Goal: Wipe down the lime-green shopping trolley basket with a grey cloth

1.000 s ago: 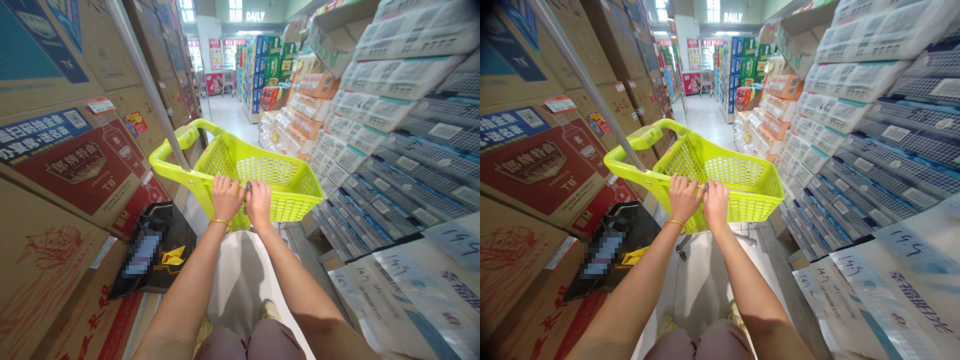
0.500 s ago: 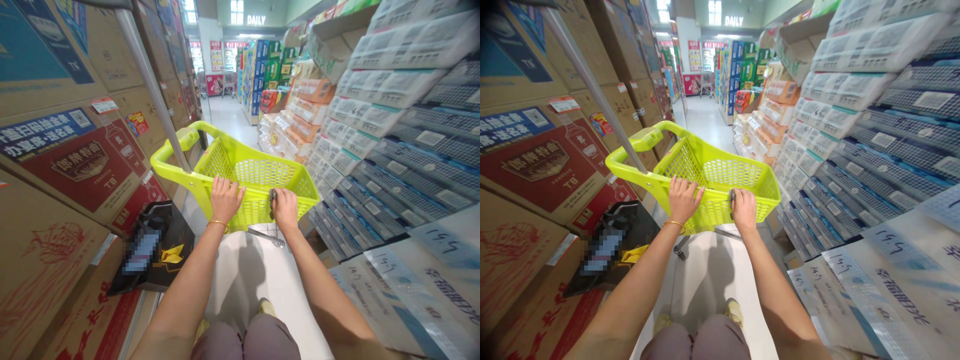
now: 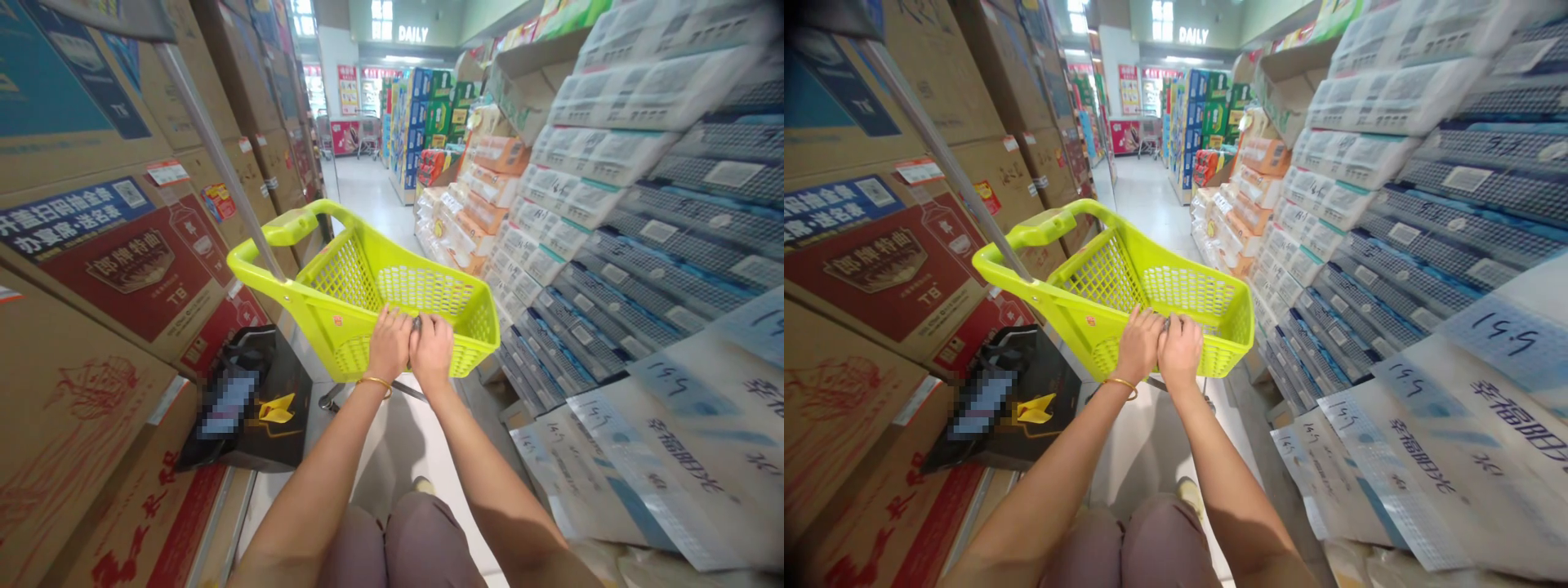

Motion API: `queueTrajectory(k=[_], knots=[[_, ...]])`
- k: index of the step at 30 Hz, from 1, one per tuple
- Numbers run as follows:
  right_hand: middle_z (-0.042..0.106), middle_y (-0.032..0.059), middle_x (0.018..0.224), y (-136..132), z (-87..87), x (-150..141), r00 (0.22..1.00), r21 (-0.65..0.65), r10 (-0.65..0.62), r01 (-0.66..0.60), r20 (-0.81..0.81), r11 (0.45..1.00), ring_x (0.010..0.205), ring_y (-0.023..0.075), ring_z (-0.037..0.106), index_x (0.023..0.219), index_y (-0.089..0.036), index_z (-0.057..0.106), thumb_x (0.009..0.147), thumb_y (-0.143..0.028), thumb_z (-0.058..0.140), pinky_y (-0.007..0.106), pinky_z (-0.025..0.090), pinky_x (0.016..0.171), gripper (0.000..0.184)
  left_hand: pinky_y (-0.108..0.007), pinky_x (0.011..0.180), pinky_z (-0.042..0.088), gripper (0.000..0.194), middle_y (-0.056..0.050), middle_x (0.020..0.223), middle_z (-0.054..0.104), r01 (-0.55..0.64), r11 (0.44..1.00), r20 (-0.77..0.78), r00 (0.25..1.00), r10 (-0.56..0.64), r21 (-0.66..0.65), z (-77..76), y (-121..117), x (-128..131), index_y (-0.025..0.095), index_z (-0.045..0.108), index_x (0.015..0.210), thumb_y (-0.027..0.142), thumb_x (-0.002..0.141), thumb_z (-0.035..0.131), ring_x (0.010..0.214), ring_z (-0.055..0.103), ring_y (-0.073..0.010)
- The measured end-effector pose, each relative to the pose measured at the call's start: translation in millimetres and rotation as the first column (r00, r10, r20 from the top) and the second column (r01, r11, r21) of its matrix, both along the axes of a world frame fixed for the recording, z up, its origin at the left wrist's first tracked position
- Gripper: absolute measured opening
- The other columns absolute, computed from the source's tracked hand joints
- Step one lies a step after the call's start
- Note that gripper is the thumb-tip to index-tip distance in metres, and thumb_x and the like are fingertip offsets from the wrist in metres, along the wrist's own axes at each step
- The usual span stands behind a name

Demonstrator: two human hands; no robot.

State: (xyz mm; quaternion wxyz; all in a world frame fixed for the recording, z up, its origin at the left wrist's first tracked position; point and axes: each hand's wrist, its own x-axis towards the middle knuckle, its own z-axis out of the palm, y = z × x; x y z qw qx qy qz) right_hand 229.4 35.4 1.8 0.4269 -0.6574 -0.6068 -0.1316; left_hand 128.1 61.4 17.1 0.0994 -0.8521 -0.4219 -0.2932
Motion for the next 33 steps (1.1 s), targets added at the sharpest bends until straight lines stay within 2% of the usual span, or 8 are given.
queueTrajectory(k=[3, 7, 16, 22, 25, 28, 31, 33], knots=[[0.057, 0.0171, 0.118, -6.1, -5.0, -3.6, 0.993, 0.031, 0.116, -0.117, 0.035, 0.993, 0.111, 0.0244, 0.048, 0.12, -0.011, 0.056, 0.089, -0.021, 0.039, 0.042, 0.042, 0.095, 0.037, -0.045, 0.108, 0.031, 0.023, -0.008, 0.093, 0.066, -0.031, 0.999, 0.013, 0.999, 0.032, -0.031, -1.0, -4.0, -2.0, 0.017, 0.062, 0.095, 0.022, 0.09, 0.04, 0.1, 0.055, -0.0226], [0.059, 0.0153, 0.12, -12.9, -17.2, 1.4, 0.964, -0.008, 0.203, -0.204, 0.17, 0.979, 0.116, 0.0232, 0.048, 0.127, -0.014, 0.051, 0.091, -0.02, 0.036, 0.042, 0.04, 0.099, 0.04, -0.043, 0.103, 0.034, 0.024, -0.007, 0.085, 0.062, -0.024, 1.0, -0.044, 0.999, 0.023, -0.016, -3.1, -1.9, -15.8, 0.019, 0.06, 0.088, 0.022, 0.091, 0.037, 0.093, 0.054, -0.0222], [0.059, 0.017, 0.118, -27.6, -26.1, 25.6, 0.947, 0.001, 0.176, -0.183, 0.27, 0.983, 0.113, 0.0238, 0.049, 0.129, -0.014, 0.05, 0.092, -0.017, 0.038, 0.044, 0.042, 0.096, 0.039, -0.04, 0.1, 0.033, 0.027, -0.004, 0.087, 0.061, -0.004, 1.0, -0.045, 0.999, 0.004, -0.013, -5.2, -1.3, -21.2, 0.02, 0.06, 0.091, 0.033, 0.095, 0.036, 0.091, 0.052, -0.0209], [0.06, 0.0159, 0.113, -43.3, -27.6, 40.8, 0.971, 0.023, 0.092, -0.099, 0.219, 0.995, 0.11, 0.0236, 0.049, 0.126, -0.012, 0.051, 0.092, -0.017, 0.036, 0.044, 0.043, 0.095, 0.037, -0.039, 0.098, 0.034, 0.028, -0.004, 0.084, 0.06, -0.002, 1.0, -0.036, 0.999, 0.002, 0.0, -6.2, -5.4, -21.2, 0.02, 0.061, 0.091, 0.031, 0.095, 0.035, 0.088, 0.051, -0.021], [0.06, 0.0159, 0.111, -44.6, -26.4, 32.9, 0.991, 0.072, 0.04, -0.049, 0.124, 0.996, 0.108, 0.0234, 0.05, 0.123, -0.012, 0.053, 0.093, -0.017, 0.033, 0.044, 0.042, 0.095, 0.036, -0.039, 0.098, 0.034, 0.026, -0.004, 0.084, 0.06, -0.018, 1.0, -0.01, 1.0, 0.018, 0.005, -7.6, -8.2, -20.3, 0.021, 0.061, 0.091, 0.027, 0.094, 0.036, 0.088, 0.051, -0.0209], [0.061, 0.0167, 0.109, -37.3, -22.1, 10.7, 0.998, 0.105, 0.041, -0.046, 0.051, 0.993, 0.105, 0.0236, 0.05, 0.121, -0.012, 0.054, 0.093, -0.02, 0.034, 0.045, 0.041, 0.094, 0.036, -0.039, 0.098, 0.034, 0.024, -0.004, 0.083, 0.06, -0.032, 0.999, 0.0, 0.999, 0.032, 0.013, -8.3, -11.2, -18.9, 0.021, 0.061, 0.088, 0.025, 0.093, 0.038, 0.087, 0.051, -0.0209], [0.061, 0.0162, 0.108, -26.2, -16.7, -12.9, 0.997, 0.077, 0.061, -0.065, 0.049, 0.995, 0.103, 0.0236, 0.051, 0.121, -0.013, 0.055, 0.093, -0.025, 0.037, 0.043, 0.041, 0.091, 0.036, -0.038, 0.098, 0.034, 0.023, -0.003, 0.081, 0.059, -0.032, 0.999, -0.006, 0.999, 0.032, 0.006, -7.7, -13.2, -18.5, 0.02, 0.061, 0.084, 0.025, 0.092, 0.04, 0.086, 0.051, -0.0207], [0.062, 0.0152, 0.106, -20.4, -15.5, -19.8, 0.997, 0.064, 0.023, -0.028, 0.074, 0.998, 0.098, 0.0232, 0.051, 0.119, -0.014, 0.058, 0.093, -0.028, 0.038, 0.04, 0.041, 0.087, 0.035, -0.037, 0.099, 0.033, 0.022, -0.003, 0.08, 0.059, -0.035, 0.999, -0.01, 0.999, 0.034, -0.004, -7.1, -13.4, -19.3, 0.02, 0.06, 0.082, 0.024, 0.091, 0.041, 0.086, 0.05, -0.0204]])
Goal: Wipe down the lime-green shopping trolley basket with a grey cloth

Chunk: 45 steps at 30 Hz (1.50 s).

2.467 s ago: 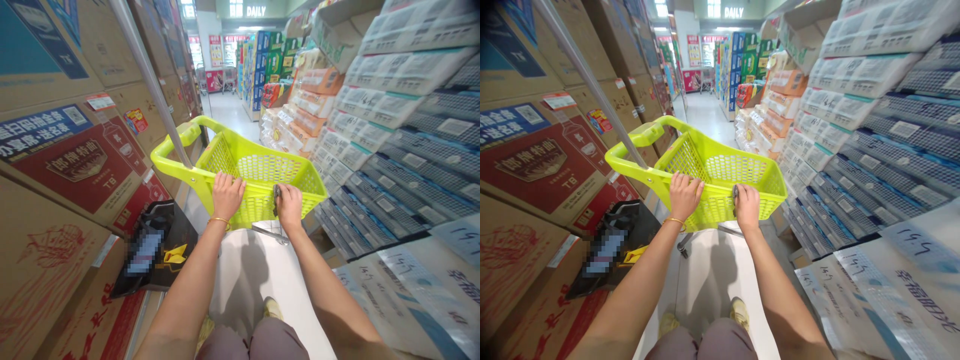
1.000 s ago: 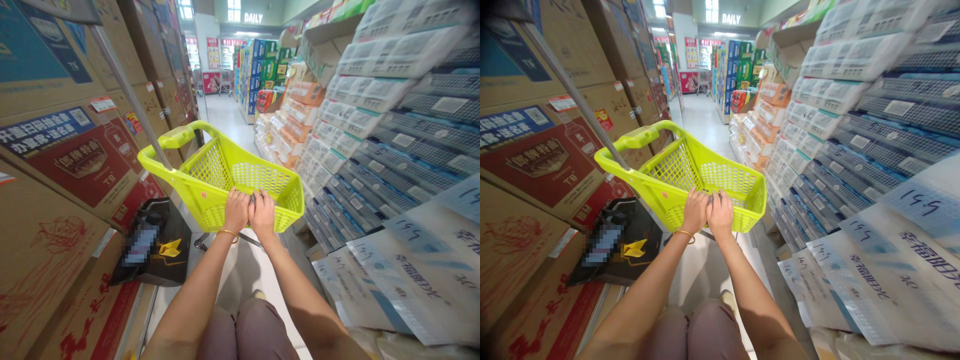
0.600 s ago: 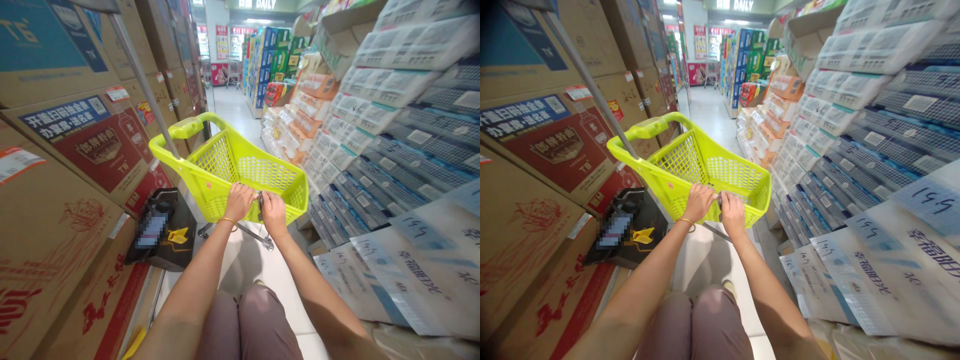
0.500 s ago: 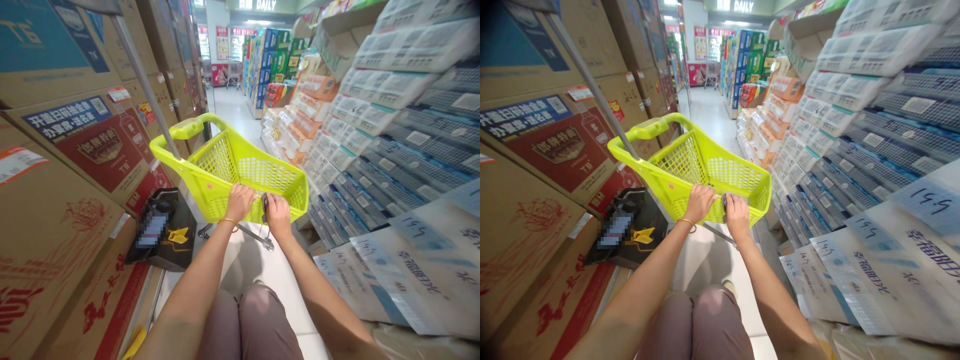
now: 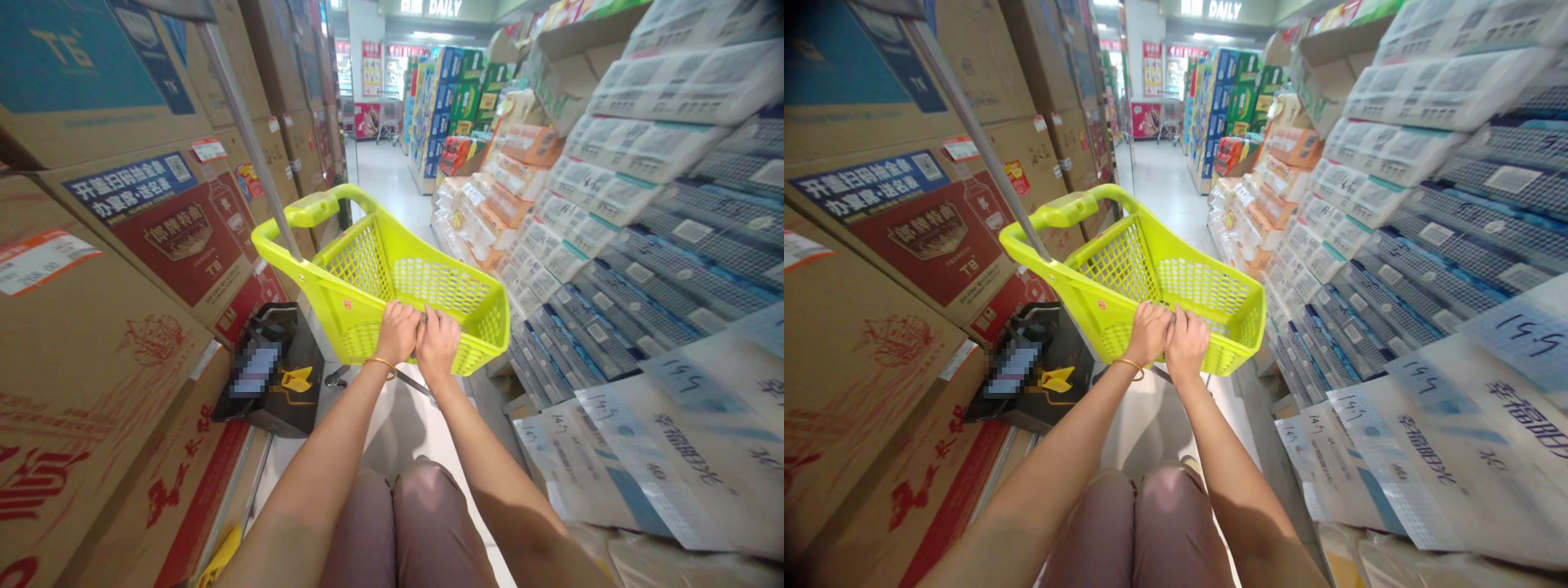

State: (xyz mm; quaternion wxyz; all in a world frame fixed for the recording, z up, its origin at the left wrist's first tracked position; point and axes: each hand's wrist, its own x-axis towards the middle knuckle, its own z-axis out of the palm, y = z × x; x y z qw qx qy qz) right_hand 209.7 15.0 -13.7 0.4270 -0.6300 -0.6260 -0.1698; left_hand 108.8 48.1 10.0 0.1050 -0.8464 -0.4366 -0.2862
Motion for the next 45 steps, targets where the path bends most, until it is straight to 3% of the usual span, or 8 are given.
queueTrajectory(k=[8, 13, 18, 23, 26, 30, 37, 45], knots=[[0.064, 0.0117, 0.106, -3.8, -10.9, 41.0, 0.952, -0.009, 0.112, -0.114, 0.286, 0.993, 0.096, 0.0201, 0.052, 0.121, -0.019, 0.058, 0.092, -0.022, 0.044, 0.034, 0.04, 0.085, 0.032, -0.037, 0.097, 0.033, 0.025, -0.003, 0.082, 0.06, 0.054, 0.998, -0.023, 0.998, -0.054, 0.012, 1.5, 1.1, -3.8, 0.021, 0.061, 0.088, 0.026, 0.094, 0.037, 0.086, 0.05, -0.0203], [0.063, 0.0123, 0.106, -16.7, -15.2, 76.3, 0.951, -0.005, 0.082, -0.084, 0.297, 0.996, 0.099, 0.0211, 0.052, 0.12, -0.017, 0.058, 0.092, -0.022, 0.043, 0.035, 0.043, 0.087, 0.032, -0.036, 0.093, 0.034, 0.027, -0.003, 0.082, 0.061, 0.066, 0.998, -0.027, 0.998, -0.065, 0.026, 1.1, -0.4, 1.5, 0.022, 0.062, 0.092, 0.028, 0.095, 0.037, 0.086, 0.05, -0.0207], [0.062, 0.0113, 0.106, -28.0, -25.3, 109.2, 0.98, 0.006, 0.025, -0.027, 0.199, 1.0, 0.099, 0.0218, 0.052, 0.119, -0.019, 0.058, 0.092, -0.026, 0.042, 0.038, 0.044, 0.086, 0.032, -0.036, 0.093, 0.033, 0.026, -0.003, 0.08, 0.06, 0.044, 0.999, 0.001, 0.999, -0.044, 0.027, -1.6, -1.4, 7.9, 0.022, 0.063, 0.09, 0.028, 0.094, 0.038, 0.084, 0.05, -0.0205], [0.063, 0.0117, 0.099, -20.0, -17.9, 81.3, 0.998, 0.081, -0.022, 0.017, 0.055, 0.997, 0.095, 0.0214, 0.053, 0.111, -0.017, 0.062, 0.092, -0.029, 0.042, 0.038, 0.044, 0.085, 0.03, -0.037, 0.091, 0.035, 0.027, -0.003, 0.079, 0.06, 0.022, 0.999, 0.028, 0.999, -0.023, 0.036, -2.3, -2.3, 11.8, 0.021, 0.062, 0.087, 0.028, 0.094, 0.038, 0.082, 0.049, -0.0207], [0.063, 0.0121, 0.099, -7.0, -8.0, 45.7, 0.996, 0.063, 0.056, -0.06, 0.066, 0.996, 0.095, 0.0211, 0.052, 0.112, -0.016, 0.062, 0.092, -0.031, 0.044, 0.037, 0.042, 0.086, 0.03, -0.037, 0.093, 0.034, 0.024, -0.003, 0.08, 0.06, 0.025, 0.999, 0.038, 0.999, -0.026, 0.024, -1.1, -2.3, 13.9, 0.021, 0.062, 0.088, 0.027, 0.093, 0.04, 0.083, 0.049, -0.0209], [0.064, 0.012, 0.099, 5.2, -5.1, 24.6, 0.997, 0.102, -0.015, 0.007, 0.079, 0.995, 0.092, 0.0209, 0.052, 0.109, -0.017, 0.064, 0.092, -0.031, 0.045, 0.036, 0.041, 0.083, 0.029, -0.037, 0.094, 0.034, 0.023, -0.003, 0.078, 0.06, 0.022, 1.0, 0.035, 0.999, -0.023, 0.018, -1.0, -0.8, 15.2, 0.02, 0.061, 0.083, 0.024, 0.092, 0.04, 0.083, 0.05, -0.0207], [0.064, 0.0093, 0.101, 3.7, -14.7, 61.9, 0.961, 0.056, 0.08, -0.098, 0.265, 0.994, 0.093, 0.019, 0.053, 0.113, -0.021, 0.062, 0.09, -0.026, 0.048, 0.032, 0.041, 0.082, 0.027, -0.037, 0.094, 0.033, 0.026, -0.002, 0.081, 0.061, 0.061, 0.997, 0.033, 0.998, -0.062, 0.041, -3.7, 4.4, 15.2, 0.023, 0.062, 0.092, 0.03, 0.095, 0.037, 0.085, 0.049, -0.0207], [0.063, 0.0106, 0.1, -11.0, -22.3, 110.5, 0.99, 0.034, -0.02, 0.016, 0.141, 0.999, 0.095, 0.0207, 0.052, 0.11, -0.019, 0.062, 0.091, -0.028, 0.043, 0.036, 0.042, 0.084, 0.028, -0.037, 0.093, 0.033, 0.03, -0.003, 0.083, 0.062, 0.054, 0.999, 0.036, 0.998, -0.054, 0.001, -1.6, 6.3, 21.2, 0.022, 0.062, 0.093, 0.031, 0.096, 0.034, 0.085, 0.05, -0.0203]])
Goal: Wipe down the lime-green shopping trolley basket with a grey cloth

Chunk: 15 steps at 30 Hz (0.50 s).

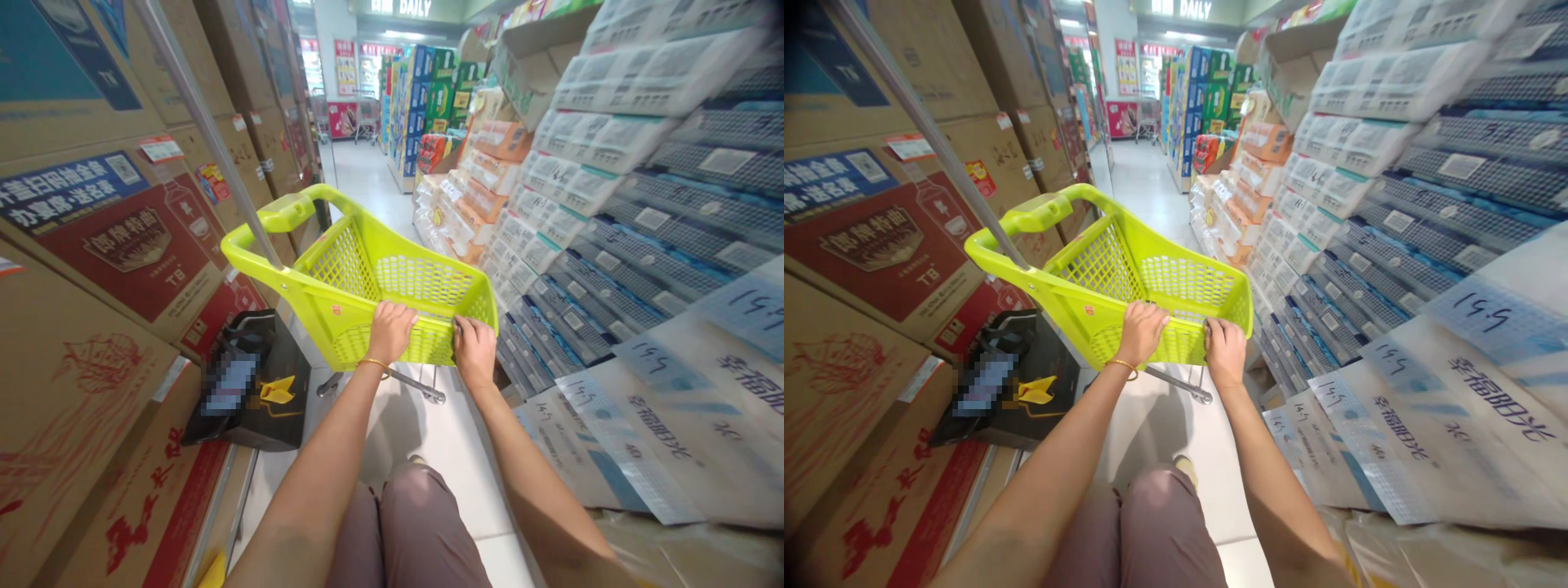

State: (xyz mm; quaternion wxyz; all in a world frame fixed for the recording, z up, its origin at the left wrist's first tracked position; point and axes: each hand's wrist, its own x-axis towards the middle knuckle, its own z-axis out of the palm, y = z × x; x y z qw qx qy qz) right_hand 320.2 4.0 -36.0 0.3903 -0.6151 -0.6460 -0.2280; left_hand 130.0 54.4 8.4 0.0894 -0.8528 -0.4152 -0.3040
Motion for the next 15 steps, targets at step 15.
queueTrajectory(k=[15], knots=[[0.062, 0.0112, 0.104, 42.1, 18.2, -66.5, 1.0, -0.107, 0.015, -0.014, 0.012, 0.994, 0.092, 0.0221, 0.05, 0.115, -0.018, 0.06, 0.091, -0.03, 0.043, 0.035, 0.038, 0.082, 0.032, -0.041, 0.094, 0.033, 0.025, -0.005, 0.085, 0.063, -0.024, 1.0, 0.003, 1.0, 0.024, -0.001, 1.4, 23.6, 0.1, 0.022, 0.063, 0.09, 0.031, 0.092, 0.04, 0.088, 0.051, -0.0231]])
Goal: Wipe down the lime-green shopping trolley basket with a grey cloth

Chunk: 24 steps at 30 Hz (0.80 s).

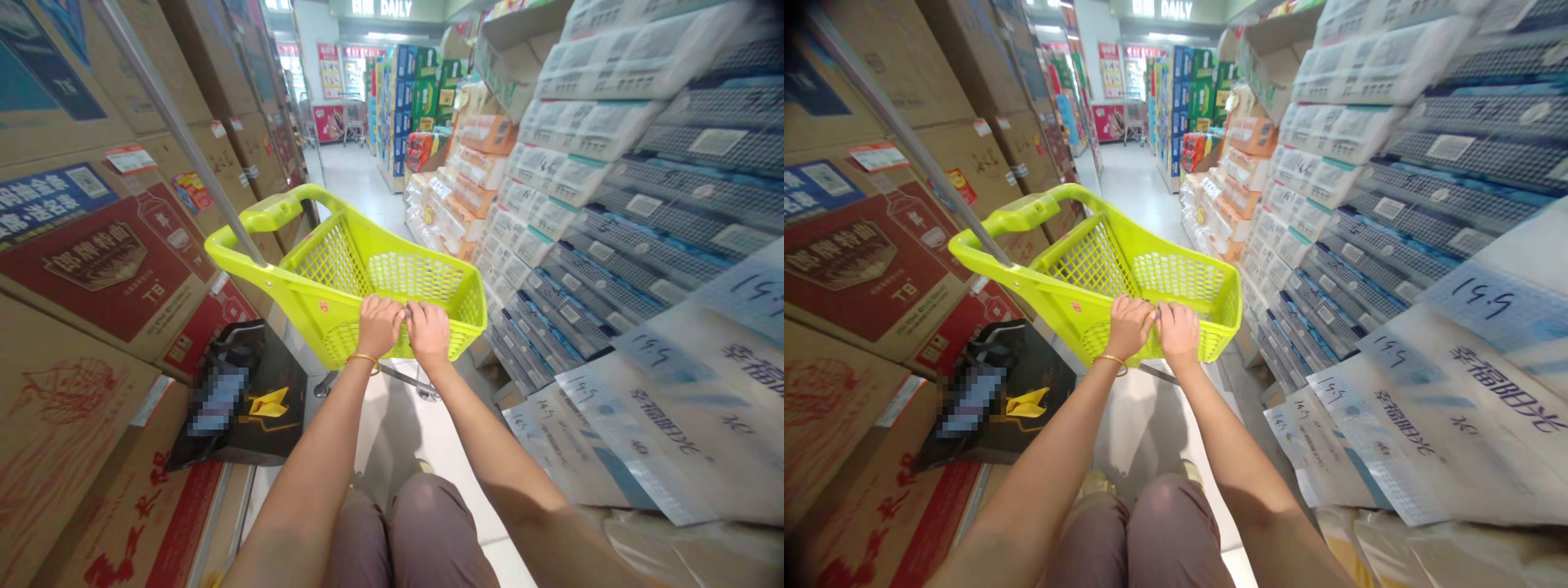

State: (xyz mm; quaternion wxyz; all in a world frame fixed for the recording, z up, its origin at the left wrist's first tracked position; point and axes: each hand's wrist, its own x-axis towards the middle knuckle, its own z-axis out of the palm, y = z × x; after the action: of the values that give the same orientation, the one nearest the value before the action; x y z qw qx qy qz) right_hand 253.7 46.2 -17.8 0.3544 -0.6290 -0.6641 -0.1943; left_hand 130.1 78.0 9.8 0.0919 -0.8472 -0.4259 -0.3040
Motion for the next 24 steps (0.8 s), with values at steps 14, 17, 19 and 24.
queueTrajectory(k=[14, 17, 19, 24], knots=[[0.063, 0.0106, 0.102, -16.8, -17.1, 40.0, 0.999, 0.03, -0.045, 0.044, 0.021, 0.999, 0.091, 0.0215, 0.053, 0.113, -0.018, 0.061, 0.088, -0.023, 0.046, 0.035, 0.043, 0.082, 0.029, -0.042, 0.1, 0.033, 0.028, -0.001, 0.082, 0.066, 0.079, 0.997, 0.059, 0.995, -0.079, -0.005, -2.2, 39.6, -27.0, 0.023, 0.065, 0.081, 0.039, 0.091, 0.044, 0.085, 0.054, -0.0188], [0.063, 0.0111, 0.1, -22.4, -13.9, 35.2, 0.997, 0.02, -0.048, 0.049, -0.061, 0.999, 0.092, 0.0223, 0.053, 0.112, -0.018, 0.061, 0.087, -0.022, 0.045, 0.037, 0.043, 0.083, 0.03, -0.046, 0.107, 0.029, 0.03, -0.001, 0.08, 0.065, 0.029, 1.0, 0.083, 0.996, -0.029, 0.008, -2.1, 37.8, -28.2, 0.022, 0.064, 0.079, 0.039, 0.092, 0.043, 0.087, 0.055, -0.0194], [0.063, 0.0121, 0.1, -24.4, -10.3, 29.5, 0.993, 0.012, -0.041, 0.043, -0.114, 0.999, 0.093, 0.0229, 0.052, 0.112, -0.017, 0.061, 0.087, -0.022, 0.044, 0.038, 0.043, 0.084, 0.03, -0.05, 0.109, 0.026, 0.029, -0.004, 0.085, 0.065, -0.012, 1.0, 0.101, 0.995, 0.01, 0.02, -2.0, 31.2, -24.5, 0.021, 0.064, 0.083, 0.035, 0.092, 0.041, 0.097, 0.055, -0.0219], [0.064, 0.0116, 0.099, -26.1, -1.0, 16.9, 0.981, 0.0, -0.032, 0.033, -0.19, 0.999, 0.092, 0.0219, 0.054, 0.109, -0.016, 0.061, 0.09, -0.026, 0.042, 0.037, 0.043, 0.085, 0.029, -0.048, 0.11, 0.03, 0.027, -0.007, 0.107, 0.064, 0.221, 0.975, 0.023, 0.975, -0.221, 0.012, -6.2, -0.6, 8.2, 0.019, 0.062, 0.102, 0.023, 0.092, 0.037, 0.119, 0.048, -0.0226]])
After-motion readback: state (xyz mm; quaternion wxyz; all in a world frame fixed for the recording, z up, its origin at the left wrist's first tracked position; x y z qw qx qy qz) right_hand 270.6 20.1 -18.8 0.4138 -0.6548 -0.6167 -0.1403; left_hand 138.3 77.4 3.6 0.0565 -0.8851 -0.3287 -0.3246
